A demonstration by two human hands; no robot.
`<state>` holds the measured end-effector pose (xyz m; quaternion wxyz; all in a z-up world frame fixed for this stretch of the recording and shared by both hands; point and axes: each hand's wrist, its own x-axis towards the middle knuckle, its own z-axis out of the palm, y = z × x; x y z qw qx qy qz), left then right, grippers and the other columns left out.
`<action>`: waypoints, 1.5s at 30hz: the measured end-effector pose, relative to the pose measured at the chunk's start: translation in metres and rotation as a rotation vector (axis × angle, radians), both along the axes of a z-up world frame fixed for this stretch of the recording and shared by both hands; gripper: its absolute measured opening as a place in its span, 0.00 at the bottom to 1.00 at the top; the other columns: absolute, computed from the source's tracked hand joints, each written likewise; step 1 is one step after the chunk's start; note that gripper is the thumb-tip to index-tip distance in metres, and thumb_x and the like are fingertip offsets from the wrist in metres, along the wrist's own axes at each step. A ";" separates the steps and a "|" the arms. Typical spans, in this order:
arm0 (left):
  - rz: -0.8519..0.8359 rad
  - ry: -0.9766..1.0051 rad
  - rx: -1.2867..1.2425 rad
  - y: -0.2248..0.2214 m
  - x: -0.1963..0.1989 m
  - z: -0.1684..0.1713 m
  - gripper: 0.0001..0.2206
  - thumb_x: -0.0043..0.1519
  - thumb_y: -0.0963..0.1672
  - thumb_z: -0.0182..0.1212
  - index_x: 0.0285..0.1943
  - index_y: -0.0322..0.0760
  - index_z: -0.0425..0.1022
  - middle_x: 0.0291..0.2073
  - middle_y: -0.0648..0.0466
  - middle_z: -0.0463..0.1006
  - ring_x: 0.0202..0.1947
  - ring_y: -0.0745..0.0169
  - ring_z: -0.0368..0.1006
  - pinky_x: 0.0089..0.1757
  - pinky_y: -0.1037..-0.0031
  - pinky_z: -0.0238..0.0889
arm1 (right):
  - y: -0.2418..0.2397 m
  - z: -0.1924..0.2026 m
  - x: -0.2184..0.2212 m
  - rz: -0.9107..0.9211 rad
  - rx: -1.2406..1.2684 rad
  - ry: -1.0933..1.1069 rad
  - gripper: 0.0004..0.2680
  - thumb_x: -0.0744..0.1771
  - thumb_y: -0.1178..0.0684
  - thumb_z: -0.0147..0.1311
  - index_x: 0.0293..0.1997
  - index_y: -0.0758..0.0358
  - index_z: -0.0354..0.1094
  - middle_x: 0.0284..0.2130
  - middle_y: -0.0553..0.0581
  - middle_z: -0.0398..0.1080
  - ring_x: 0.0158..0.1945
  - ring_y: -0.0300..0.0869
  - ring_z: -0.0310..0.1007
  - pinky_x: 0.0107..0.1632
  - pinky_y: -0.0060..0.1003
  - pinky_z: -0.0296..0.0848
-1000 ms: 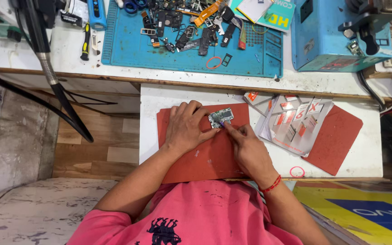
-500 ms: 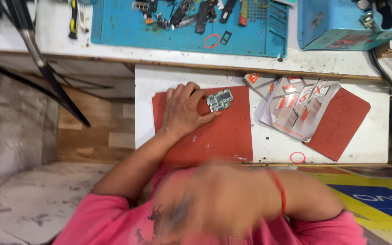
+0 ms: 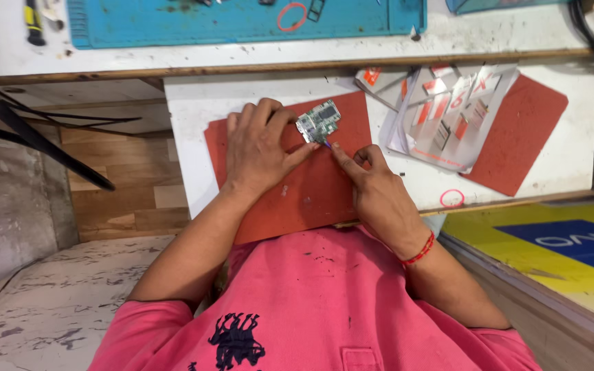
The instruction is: The person uses a small purple tool to scrape or clean a small electronic circuit board placed on a red mat. The hands repeatedly rub the tool across the board's surface while the camera shakes significantly.
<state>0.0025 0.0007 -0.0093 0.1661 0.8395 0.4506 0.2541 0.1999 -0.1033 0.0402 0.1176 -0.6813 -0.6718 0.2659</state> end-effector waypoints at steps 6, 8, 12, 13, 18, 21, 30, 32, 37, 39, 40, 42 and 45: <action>0.006 0.008 0.003 -0.004 -0.002 -0.004 0.22 0.52 0.54 0.79 0.47 0.41 0.79 0.45 0.56 0.71 0.46 0.55 0.66 0.45 0.60 0.53 | 0.030 -0.037 0.015 -0.015 0.107 -0.035 0.22 0.68 0.65 0.43 0.73 0.54 0.61 0.51 0.67 0.66 0.42 0.64 0.74 0.45 0.55 0.74; -0.003 -0.001 0.011 -0.003 -0.001 0.000 0.22 0.50 0.53 0.79 0.47 0.42 0.79 0.45 0.56 0.71 0.46 0.54 0.66 0.46 0.60 0.54 | 0.015 -0.032 0.009 0.068 0.123 -0.018 0.24 0.64 0.64 0.43 0.69 0.52 0.63 0.50 0.67 0.65 0.41 0.63 0.74 0.41 0.54 0.75; 0.016 -0.016 -0.019 -0.003 0.000 0.000 0.23 0.52 0.55 0.80 0.45 0.40 0.78 0.44 0.54 0.70 0.45 0.53 0.66 0.46 0.59 0.53 | 0.021 -0.030 0.020 -0.046 0.213 -0.074 0.22 0.67 0.64 0.43 0.70 0.50 0.64 0.47 0.63 0.66 0.40 0.61 0.75 0.40 0.53 0.75; 0.019 -0.011 -0.021 -0.005 -0.001 0.000 0.23 0.51 0.54 0.79 0.46 0.40 0.79 0.44 0.54 0.70 0.45 0.53 0.66 0.46 0.59 0.53 | 0.019 -0.031 0.017 0.009 0.162 -0.053 0.22 0.66 0.64 0.43 0.70 0.50 0.64 0.47 0.64 0.66 0.39 0.61 0.74 0.39 0.53 0.75; 0.007 0.008 -0.015 -0.001 0.000 0.003 0.22 0.48 0.52 0.78 0.46 0.41 0.79 0.44 0.55 0.71 0.45 0.54 0.67 0.46 0.59 0.54 | 0.013 -0.023 0.003 0.090 0.034 -0.043 0.23 0.65 0.64 0.45 0.68 0.48 0.65 0.46 0.63 0.66 0.33 0.59 0.74 0.36 0.53 0.74; 0.011 0.010 -0.015 0.001 -0.001 -0.001 0.23 0.51 0.55 0.79 0.46 0.42 0.78 0.44 0.55 0.71 0.45 0.54 0.66 0.46 0.59 0.54 | 0.025 -0.027 0.010 -0.021 0.178 -0.042 0.20 0.69 0.63 0.45 0.70 0.51 0.65 0.46 0.62 0.66 0.37 0.58 0.74 0.39 0.52 0.75; 0.005 0.002 -0.012 -0.001 -0.002 -0.001 0.22 0.50 0.54 0.78 0.47 0.42 0.79 0.43 0.56 0.70 0.44 0.56 0.66 0.45 0.61 0.53 | 0.014 -0.023 0.011 0.103 0.117 0.031 0.23 0.65 0.66 0.44 0.68 0.53 0.66 0.44 0.66 0.66 0.38 0.60 0.74 0.40 0.53 0.73; 0.008 0.000 -0.018 -0.002 -0.003 0.000 0.23 0.51 0.55 0.78 0.47 0.42 0.79 0.43 0.56 0.71 0.43 0.56 0.66 0.44 0.61 0.53 | 0.017 -0.025 0.010 0.060 0.150 0.057 0.22 0.65 0.65 0.44 0.68 0.54 0.66 0.45 0.66 0.66 0.39 0.61 0.74 0.41 0.52 0.74; 0.005 -0.010 0.002 -0.002 -0.003 -0.002 0.23 0.51 0.56 0.78 0.46 0.42 0.79 0.43 0.57 0.71 0.44 0.56 0.66 0.45 0.61 0.53 | 0.018 -0.024 0.012 0.053 0.113 0.013 0.23 0.65 0.66 0.45 0.69 0.55 0.64 0.46 0.67 0.66 0.37 0.62 0.74 0.41 0.54 0.74; 0.004 0.008 0.001 -0.002 -0.001 -0.001 0.23 0.51 0.55 0.78 0.47 0.42 0.79 0.43 0.57 0.71 0.44 0.57 0.66 0.45 0.61 0.53 | 0.012 -0.022 0.010 0.061 0.052 0.022 0.23 0.65 0.65 0.45 0.68 0.52 0.66 0.44 0.66 0.66 0.35 0.61 0.74 0.40 0.54 0.74; -0.002 0.001 0.004 0.001 -0.002 -0.001 0.23 0.51 0.56 0.78 0.47 0.42 0.79 0.43 0.57 0.71 0.44 0.57 0.66 0.45 0.61 0.53 | 0.015 -0.023 0.011 0.028 0.106 0.023 0.22 0.66 0.65 0.45 0.68 0.53 0.65 0.45 0.66 0.66 0.36 0.61 0.74 0.40 0.54 0.74; 0.001 -0.024 -0.006 -0.002 -0.001 -0.003 0.24 0.53 0.57 0.79 0.46 0.41 0.79 0.43 0.56 0.70 0.43 0.56 0.66 0.45 0.61 0.53 | 0.017 -0.025 0.017 -0.025 0.195 0.014 0.20 0.68 0.65 0.46 0.69 0.55 0.64 0.46 0.66 0.66 0.38 0.62 0.74 0.40 0.53 0.75; 0.007 -0.001 -0.006 -0.003 -0.001 0.000 0.23 0.50 0.55 0.78 0.46 0.42 0.79 0.44 0.56 0.71 0.45 0.56 0.66 0.45 0.61 0.54 | 0.005 -0.024 0.006 0.093 0.098 0.027 0.25 0.62 0.67 0.45 0.68 0.53 0.66 0.43 0.66 0.66 0.36 0.61 0.74 0.40 0.53 0.75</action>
